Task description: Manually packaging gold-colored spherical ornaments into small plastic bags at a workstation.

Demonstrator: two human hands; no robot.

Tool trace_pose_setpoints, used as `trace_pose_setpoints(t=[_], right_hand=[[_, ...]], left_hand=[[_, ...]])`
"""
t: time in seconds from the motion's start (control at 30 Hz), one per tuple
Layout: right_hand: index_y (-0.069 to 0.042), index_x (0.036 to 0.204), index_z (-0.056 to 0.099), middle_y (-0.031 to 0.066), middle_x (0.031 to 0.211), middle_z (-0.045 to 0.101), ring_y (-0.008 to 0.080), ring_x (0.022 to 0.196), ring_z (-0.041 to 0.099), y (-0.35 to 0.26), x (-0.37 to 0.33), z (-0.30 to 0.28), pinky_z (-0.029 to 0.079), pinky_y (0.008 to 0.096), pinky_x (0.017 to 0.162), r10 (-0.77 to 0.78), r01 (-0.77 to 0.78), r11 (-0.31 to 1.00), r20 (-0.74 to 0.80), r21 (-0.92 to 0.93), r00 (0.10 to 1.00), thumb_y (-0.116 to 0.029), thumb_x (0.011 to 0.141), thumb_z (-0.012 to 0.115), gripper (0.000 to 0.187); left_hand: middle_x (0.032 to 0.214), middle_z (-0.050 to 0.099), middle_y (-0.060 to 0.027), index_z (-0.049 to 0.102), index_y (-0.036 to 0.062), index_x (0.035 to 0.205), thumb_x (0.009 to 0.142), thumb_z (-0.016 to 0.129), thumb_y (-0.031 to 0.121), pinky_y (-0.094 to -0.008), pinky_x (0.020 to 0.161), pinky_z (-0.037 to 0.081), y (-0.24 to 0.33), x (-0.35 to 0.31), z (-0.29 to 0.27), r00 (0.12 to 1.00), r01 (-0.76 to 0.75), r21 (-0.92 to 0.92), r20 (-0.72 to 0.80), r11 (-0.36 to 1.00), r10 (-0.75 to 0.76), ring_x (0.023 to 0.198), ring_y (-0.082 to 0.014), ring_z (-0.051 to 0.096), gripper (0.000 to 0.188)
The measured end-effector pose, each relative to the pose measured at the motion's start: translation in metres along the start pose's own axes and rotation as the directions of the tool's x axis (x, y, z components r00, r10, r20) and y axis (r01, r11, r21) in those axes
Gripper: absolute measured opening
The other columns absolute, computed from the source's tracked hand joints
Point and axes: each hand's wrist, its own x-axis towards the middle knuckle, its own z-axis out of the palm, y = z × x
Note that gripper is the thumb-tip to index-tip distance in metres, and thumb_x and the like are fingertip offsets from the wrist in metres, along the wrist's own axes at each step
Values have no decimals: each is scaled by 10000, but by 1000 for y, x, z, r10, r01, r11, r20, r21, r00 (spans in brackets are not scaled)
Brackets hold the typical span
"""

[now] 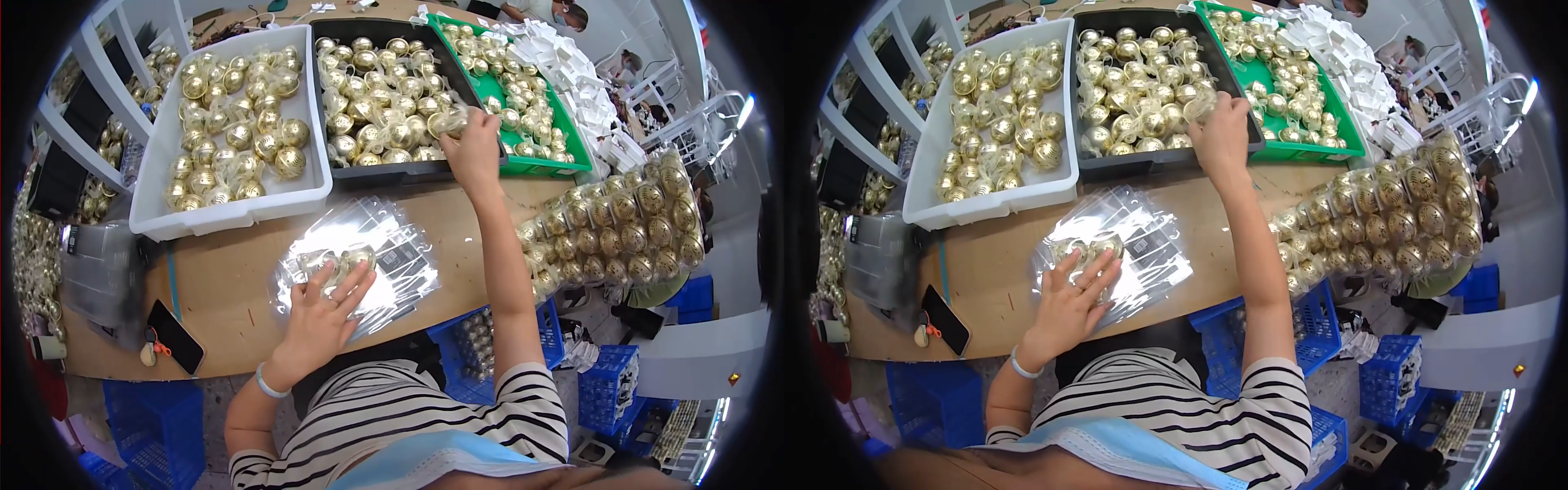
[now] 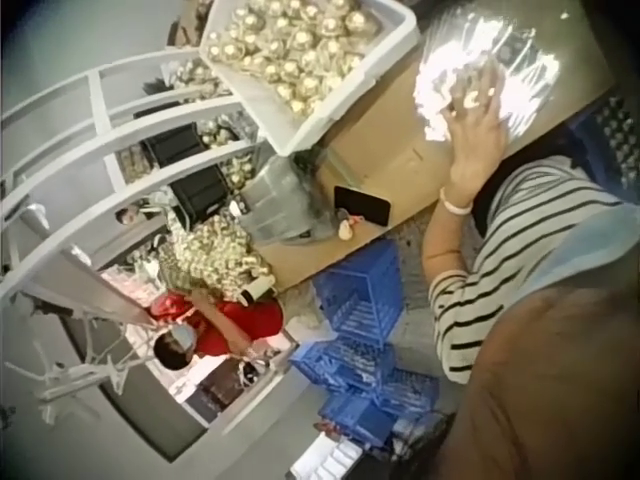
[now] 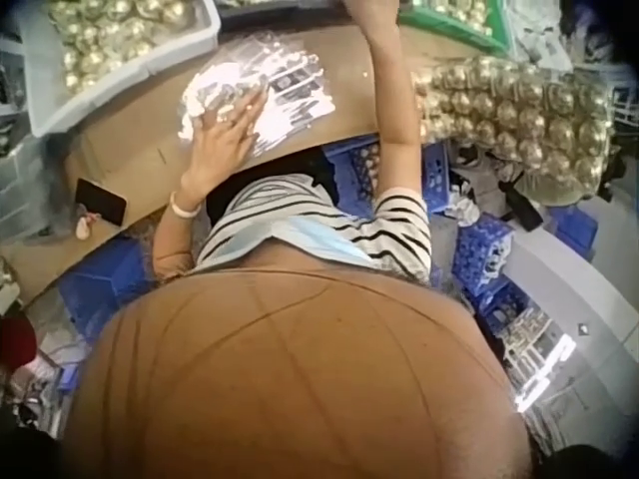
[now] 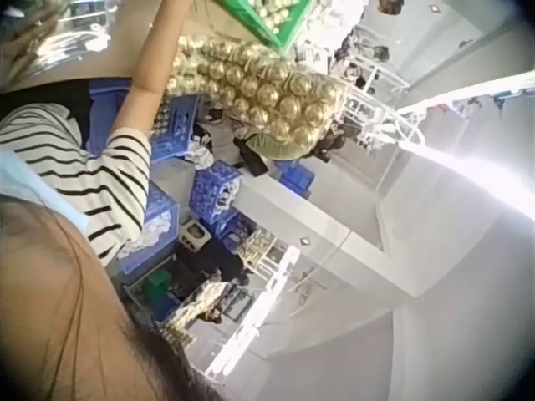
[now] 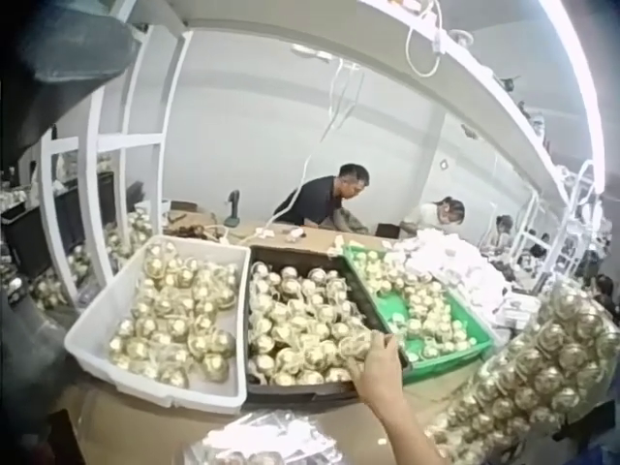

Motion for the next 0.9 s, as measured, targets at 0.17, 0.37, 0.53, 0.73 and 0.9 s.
trace_pose_setpoints(t=[0.17,0.37,0.53,0.73,0.9], right_hand=[[7,1318,519,219,1182,540,403,1031,594,0,-80,-34,518,454,866,-177,185,977,-74,106,981,-177,807,818,620],[-51,1380,519,170,1255,556,349,1128,586,14,-167,-39,505,400,926,-78,-31,957,358,289,930,-141,802,831,664],[-38,1366,545,90,1273,573,233,1216,564,13,-166,-47,496,352,1001,-260,-197,779,593,595,762,-83,769,848,671],[-46,1294,647,40,1179,672,92,907,644,24,-151,-13,543,271,762,-374,-564,473,733,677,568,-90,718,888,626],[-63,1299,667,-1,1194,661,72,925,602,-2,-134,-24,515,251,730,-495,-464,609,765,644,411,-160,798,865,548]], left_hand=[[1608,396,82,474,270,1517,838,752,266,-461,1016,334,0,3,-6,1000,1,-17,21,1000,-1,1348,-338,395,734],[1585,432,73,504,262,1499,801,782,216,-436,1031,333,-2,9,-8,1000,25,-90,9,996,-25,1332,-345,401,752],[1577,441,63,509,263,1493,799,785,219,-454,1075,332,-5,8,-8,999,39,-102,31,994,-36,1332,-342,395,748],[1570,445,55,514,254,1487,830,768,251,-458,1130,309,0,10,-14,997,40,-107,66,993,-33,1344,-346,378,704],[1577,428,28,525,255,1479,850,755,263,-481,1142,303,-4,7,-14,998,23,-116,67,993,-16,1348,-355,365,670]])
